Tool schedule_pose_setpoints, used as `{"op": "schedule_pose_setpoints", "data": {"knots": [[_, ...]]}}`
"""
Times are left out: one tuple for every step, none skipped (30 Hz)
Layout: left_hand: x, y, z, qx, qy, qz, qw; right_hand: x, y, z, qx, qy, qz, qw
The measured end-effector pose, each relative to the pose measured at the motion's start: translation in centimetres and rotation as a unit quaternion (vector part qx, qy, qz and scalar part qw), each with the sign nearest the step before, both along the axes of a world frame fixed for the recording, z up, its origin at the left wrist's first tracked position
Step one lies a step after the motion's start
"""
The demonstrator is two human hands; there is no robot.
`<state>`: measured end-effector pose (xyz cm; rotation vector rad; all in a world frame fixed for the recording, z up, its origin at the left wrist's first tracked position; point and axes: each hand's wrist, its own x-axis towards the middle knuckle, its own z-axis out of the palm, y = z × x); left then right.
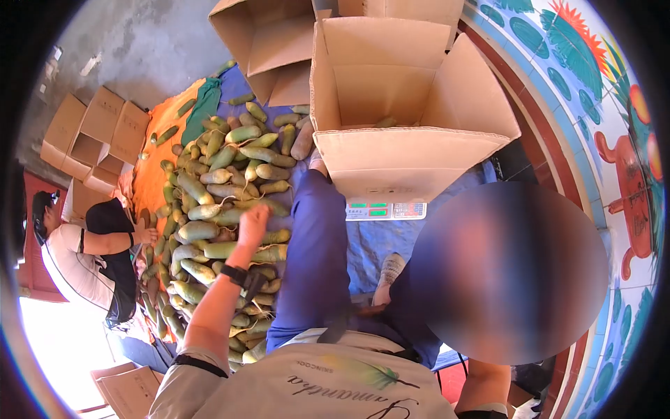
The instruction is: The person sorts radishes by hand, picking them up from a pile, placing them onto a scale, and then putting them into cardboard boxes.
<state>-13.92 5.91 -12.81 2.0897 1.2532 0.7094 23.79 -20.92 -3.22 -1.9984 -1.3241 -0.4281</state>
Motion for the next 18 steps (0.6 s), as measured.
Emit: {"op": "schedule_pose_setpoints", "data": {"knots": [[-1.1,-1.0,-3.6,-0.039,0.026,0.0,0.999,0.1,-0.2,0.0,0.0,-0.001,-0.001,1.0],[-2.0,-2.2,-6.6,-0.078,0.051,-0.001,0.996,0.3,-0.3,-0.1,-0.004,-0.002,0.003,1.0],[-2.6,-3.7,-8.6,-0.096,0.093,-0.018,0.991,0.5,-0.4,-0.1,-0.007,-0.002,-0.005,1.0],[-2.6,-5.0,-9.7,-0.113,0.134,-0.036,0.984,0.5,-0.6,-0.2,-0.012,-0.003,-0.013,1.0],[-2.7,-6.0,-10.7,-0.12,0.132,-0.033,0.983,0.5,-0.7,0.1,-0.015,-0.004,-0.004,1.0],[-2.6,-6.9,-11.6,-0.178,0.179,-0.062,0.966,0.8,-1.0,0.1,-0.022,-0.005,0.001,1.0],[-2.5,-7.5,-12.4,-0.237,0.224,-0.091,0.941,1.1,-1.3,0.0,-0.03,-0.011,-0.004,0.999],[-2.5,-7.9,-13.3,-0.245,0.222,-0.084,0.94,1.3,-1.4,-0.1,-0.038,-0.016,-0.008,0.999],[-2.8,-8.3,-14.6,-0.252,0.234,-0.098,0.934,1.2,-1.4,0.2,-0.046,-0.022,-0.012,0.999],[-2.9,-8.8,-14.6,-0.26,0.246,-0.111,0.927,1.5,-1.7,0.0,-0.053,-0.029,-0.014,0.998],[-2.5,-8.7,-14.9,-0.301,0.286,-0.115,0.902,1.6,-1.8,0.0,-0.059,-0.033,-0.012,0.998],[-2.4,-8.8,-15.2,-0.313,0.284,-0.105,0.9,1.6,-1.9,0.2,-0.065,-0.037,-0.01,0.997],[-2.4,-9.1,-15.6,-0.294,0.283,-0.11,0.906,1.7,-2.0,0.3,-0.074,-0.042,-0.014,0.996],[-2.2,-9.2,-16.0,-0.274,0.282,-0.115,0.912,1.8,-2.1,0.3,-0.082,-0.048,-0.019,0.995],[-1.7,-9.2,-15.4,-0.271,0.287,-0.123,0.911,2.1,-2.3,0.2,-0.091,-0.051,-0.015,0.994],[-1.3,-9.3,-15.9,-0.279,0.284,-0.117,0.91,2.2,-2.3,0.3,-0.096,-0.052,-0.007,0.994],[-0.8,-9.3,-16.5,-0.278,0.275,-0.134,0.911,2.3,-2.3,0.3,-0.106,-0.05,-0.013,0.993],[-0.3,-9.6,-17.0,-0.276,0.266,-0.151,0.911,2.4,-2.4,0.3,-0.117,-0.047,-0.02,0.992]]}}
